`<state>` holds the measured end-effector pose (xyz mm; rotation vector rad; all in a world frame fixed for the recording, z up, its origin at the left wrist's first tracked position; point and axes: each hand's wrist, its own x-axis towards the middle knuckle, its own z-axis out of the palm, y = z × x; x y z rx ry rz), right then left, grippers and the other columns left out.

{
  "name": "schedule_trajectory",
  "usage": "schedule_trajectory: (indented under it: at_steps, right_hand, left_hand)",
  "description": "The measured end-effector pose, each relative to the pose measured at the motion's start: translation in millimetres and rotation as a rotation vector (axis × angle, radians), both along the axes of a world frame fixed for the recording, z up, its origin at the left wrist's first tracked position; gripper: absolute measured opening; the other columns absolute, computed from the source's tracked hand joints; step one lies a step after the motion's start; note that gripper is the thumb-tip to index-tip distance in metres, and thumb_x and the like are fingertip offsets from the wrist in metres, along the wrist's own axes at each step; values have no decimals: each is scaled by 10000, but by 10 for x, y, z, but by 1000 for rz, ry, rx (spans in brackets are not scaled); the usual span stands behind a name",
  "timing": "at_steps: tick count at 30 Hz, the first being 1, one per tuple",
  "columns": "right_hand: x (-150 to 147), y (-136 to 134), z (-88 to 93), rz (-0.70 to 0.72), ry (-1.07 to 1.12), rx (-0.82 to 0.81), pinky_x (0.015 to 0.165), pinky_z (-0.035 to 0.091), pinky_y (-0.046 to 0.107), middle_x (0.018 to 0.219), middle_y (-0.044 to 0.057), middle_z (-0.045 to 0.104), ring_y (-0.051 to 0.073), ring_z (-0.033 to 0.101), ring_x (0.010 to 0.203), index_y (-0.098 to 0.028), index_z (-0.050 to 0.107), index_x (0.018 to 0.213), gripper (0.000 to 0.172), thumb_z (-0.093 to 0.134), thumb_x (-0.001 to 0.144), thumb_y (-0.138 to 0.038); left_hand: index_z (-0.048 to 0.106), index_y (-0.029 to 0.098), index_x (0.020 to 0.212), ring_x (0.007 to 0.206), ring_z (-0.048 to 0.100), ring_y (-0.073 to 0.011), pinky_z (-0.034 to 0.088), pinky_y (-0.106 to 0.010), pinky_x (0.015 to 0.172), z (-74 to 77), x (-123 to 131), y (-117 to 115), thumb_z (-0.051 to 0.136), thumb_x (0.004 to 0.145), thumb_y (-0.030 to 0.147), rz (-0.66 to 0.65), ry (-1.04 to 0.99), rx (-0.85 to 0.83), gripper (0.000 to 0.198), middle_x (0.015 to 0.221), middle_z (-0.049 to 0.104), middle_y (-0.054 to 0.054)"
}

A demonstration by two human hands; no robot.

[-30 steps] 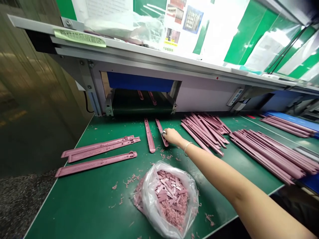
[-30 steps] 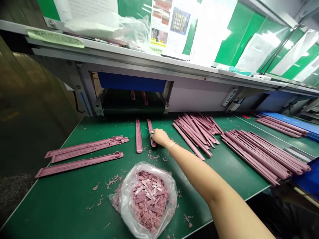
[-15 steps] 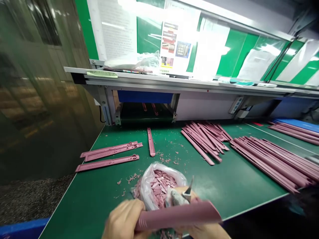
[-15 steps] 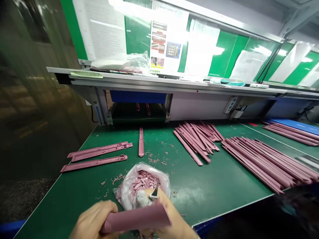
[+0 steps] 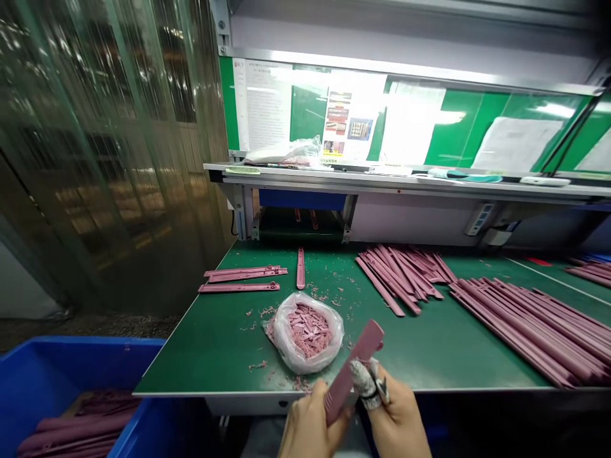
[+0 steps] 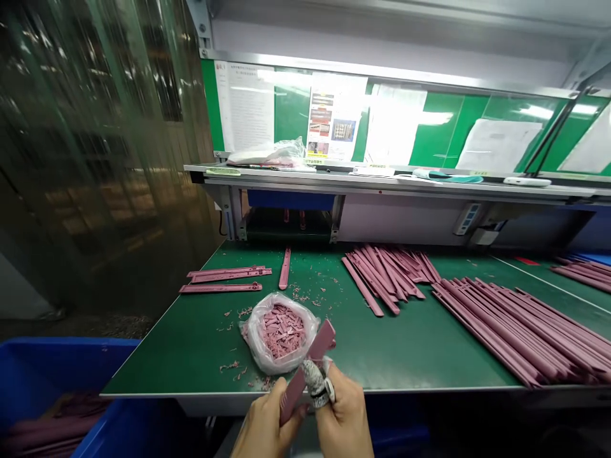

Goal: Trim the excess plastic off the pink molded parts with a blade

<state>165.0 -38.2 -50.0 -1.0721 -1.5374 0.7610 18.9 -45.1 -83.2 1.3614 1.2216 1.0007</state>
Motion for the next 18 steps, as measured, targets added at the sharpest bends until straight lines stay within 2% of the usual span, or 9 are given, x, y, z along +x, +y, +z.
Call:
schedule_trajectory:
  at_steps: [2,4,6,7,9,12,14,16,18]
  right_hand:
    - [47,15,47,48,59,-32,569,415,243,642,15,531,145,463,587,-183,591,686,322,588,851,-459]
    - [78,73,130,149,198,-152,495,388,236,549,-17,429,118,370,501,-188,564,676,383,532,874,-514]
    - [89,199,220,230,277,-241,438,348,228,494,-53,318,104,272,442,-194,571,729,421,442,908,-553]
    - [87,289,257,246,242,-239,439,347,229,495,-58,318,107,274,439,-195,594,798,401,438,911,-546]
    - [67,504,295,201,26,-157,510,386,240,566,-34,442,131,388,499,-207,622,1016,322,541,870,-482]
    - [14,788,254,72,-268,-92,599,424,258,716,-4,576,169,515,622,-250,538,1261,492,640,792,-358]
    - [-33,871,195,61,-284,-82,616,442,263,748,1,598,174,542,642,-244,490,1314,537,619,797,-304]
    - [-93,860,153,112,-231,-73,632,457,263,779,7,611,169,553,655,-232,460,1339,560,608,800,-262]
    - [-164,796,147,169,-159,-78,652,470,264,802,11,617,163,553,668,-230,453,1344,572,615,796,-242]
  left_hand:
    - [577,207,719,614,555,-194,394,-262,584,91,31,-24,728,696,464,-88,-223,-86,299,596,539,-11]
    - [492,200,638,461,401,-115,317,-234,488,143,55,-52,714,673,583,-216,-409,-164,444,493,394,46]
    - [423,211,630,373,226,-64,227,-213,415,172,44,-61,596,701,711,-300,-483,-217,534,430,274,90]
    - [404,218,651,346,167,-53,188,-205,388,184,18,-51,525,724,748,-310,-504,-231,548,413,246,104]
    - [386,225,696,314,125,-40,146,-191,357,219,-71,1,462,775,738,-243,-572,-236,525,414,256,116]
    - [428,208,776,321,175,-19,167,-172,359,305,-254,131,563,816,600,68,-587,-170,416,491,362,110]
    - [483,192,887,354,223,-16,207,-170,388,373,-350,220,617,820,514,236,-494,-98,355,555,442,92]
    - [513,176,1014,373,261,-24,236,-182,412,432,-390,297,616,830,486,267,-403,-36,375,597,500,70]
    - [541,156,1058,381,266,-27,237,-196,423,469,-370,355,609,835,484,208,-366,-12,403,608,523,54]
